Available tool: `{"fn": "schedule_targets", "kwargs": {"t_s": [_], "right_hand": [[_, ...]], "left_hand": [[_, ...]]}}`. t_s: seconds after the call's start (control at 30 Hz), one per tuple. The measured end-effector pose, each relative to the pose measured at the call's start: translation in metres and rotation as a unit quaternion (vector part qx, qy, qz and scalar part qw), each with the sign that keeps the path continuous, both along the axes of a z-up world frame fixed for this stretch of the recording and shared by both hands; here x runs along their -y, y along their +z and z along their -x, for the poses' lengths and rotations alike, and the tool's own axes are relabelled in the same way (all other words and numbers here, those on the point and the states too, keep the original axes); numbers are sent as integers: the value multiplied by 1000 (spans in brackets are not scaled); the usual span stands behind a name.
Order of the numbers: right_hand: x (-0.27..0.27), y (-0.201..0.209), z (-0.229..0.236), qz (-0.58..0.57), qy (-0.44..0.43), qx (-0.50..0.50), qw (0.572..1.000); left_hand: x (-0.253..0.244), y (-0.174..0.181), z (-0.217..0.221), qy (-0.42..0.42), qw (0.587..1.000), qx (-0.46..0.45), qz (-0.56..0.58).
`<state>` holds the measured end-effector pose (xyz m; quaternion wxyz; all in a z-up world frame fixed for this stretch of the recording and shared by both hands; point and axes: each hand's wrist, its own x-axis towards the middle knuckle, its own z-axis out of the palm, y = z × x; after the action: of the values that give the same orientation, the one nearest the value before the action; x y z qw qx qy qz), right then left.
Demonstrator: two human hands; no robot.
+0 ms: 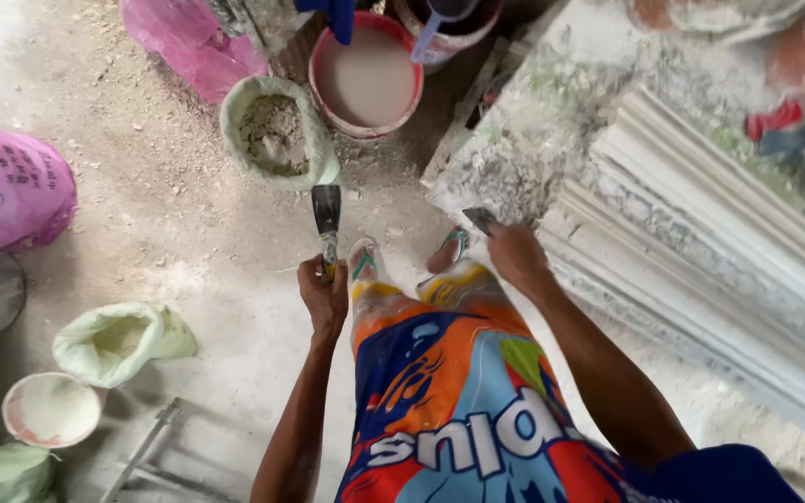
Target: The person uses a scraper to clean excess material from decorative gypsum molding, then walks to a staging area to open bags of gypsum casting powder using a knife, pouring the powder into a bucket.
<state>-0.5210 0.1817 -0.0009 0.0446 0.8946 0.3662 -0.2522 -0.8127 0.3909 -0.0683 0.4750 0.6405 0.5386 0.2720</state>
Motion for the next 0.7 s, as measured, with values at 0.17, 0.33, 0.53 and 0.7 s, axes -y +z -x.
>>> {"fn": "schedule_targets", "kwargs": {"t_s": [0.17,0.33,0.53,0.7], "right_hand": [[69,49,22,-254,-449,-268,814],[148,64,21,-500,-669,-388,388],[278,52,-105,-472,-685,-266,487],[394,68,-284,-489,-727,-51,480]], "left_hand": [[-15,-16,-5,9,984,118,136],[-30,-6,-41,-102,993,53,16],[-8,28,-132,-137,982,120,-45],[70,71,-207,-74,992,65,-74]]}}
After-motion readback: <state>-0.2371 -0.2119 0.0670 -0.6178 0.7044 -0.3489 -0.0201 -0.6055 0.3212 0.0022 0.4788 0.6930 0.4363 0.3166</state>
